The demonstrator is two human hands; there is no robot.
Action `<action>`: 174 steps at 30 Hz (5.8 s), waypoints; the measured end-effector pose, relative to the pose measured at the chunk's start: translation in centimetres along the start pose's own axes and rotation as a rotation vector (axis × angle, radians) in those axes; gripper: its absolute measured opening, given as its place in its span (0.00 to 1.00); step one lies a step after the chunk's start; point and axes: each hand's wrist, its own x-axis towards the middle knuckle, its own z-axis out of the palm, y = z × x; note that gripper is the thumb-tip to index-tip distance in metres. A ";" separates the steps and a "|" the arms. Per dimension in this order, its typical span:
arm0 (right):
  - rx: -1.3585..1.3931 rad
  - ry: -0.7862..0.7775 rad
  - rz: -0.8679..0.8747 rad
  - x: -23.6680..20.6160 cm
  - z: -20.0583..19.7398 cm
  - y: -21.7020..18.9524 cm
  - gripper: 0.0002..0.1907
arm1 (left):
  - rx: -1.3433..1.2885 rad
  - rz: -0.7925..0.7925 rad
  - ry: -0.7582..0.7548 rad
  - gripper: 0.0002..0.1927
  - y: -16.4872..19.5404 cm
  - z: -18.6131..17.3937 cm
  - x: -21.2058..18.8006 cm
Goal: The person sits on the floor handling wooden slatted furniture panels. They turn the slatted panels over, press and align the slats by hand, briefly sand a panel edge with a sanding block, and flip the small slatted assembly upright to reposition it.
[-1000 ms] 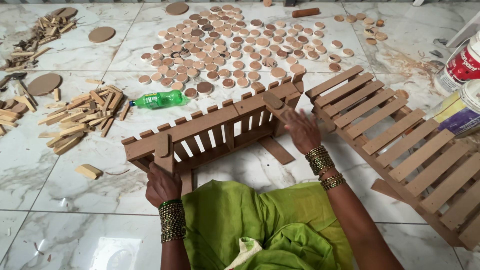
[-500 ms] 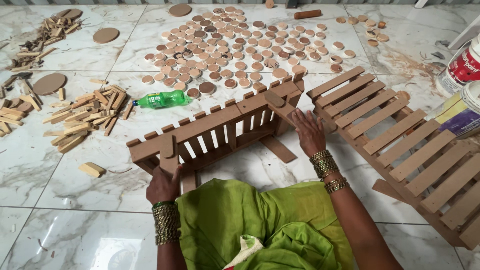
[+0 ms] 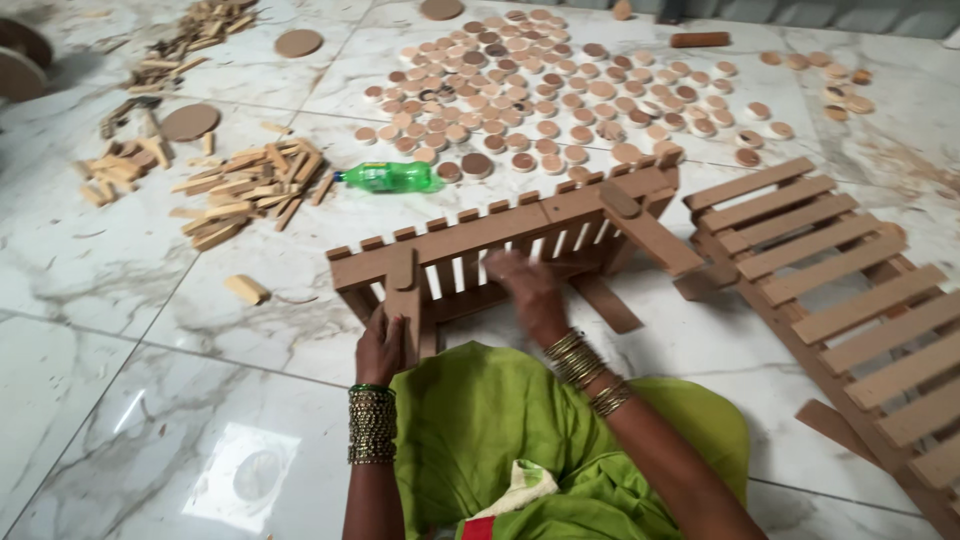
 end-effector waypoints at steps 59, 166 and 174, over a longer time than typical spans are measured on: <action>-0.041 -0.092 -0.125 0.3 5.2 0.3 0.34 | -0.509 -0.001 0.176 0.19 -1.6 1.0 -0.8; -0.169 -0.294 0.328 -7.7 2.0 5.7 0.14 | 0.624 0.440 0.033 0.41 3.7 -0.9 0.7; -0.184 -0.305 0.122 -0.7 8.5 3.9 0.16 | 0.684 0.452 0.057 0.45 3.9 -0.4 0.4</action>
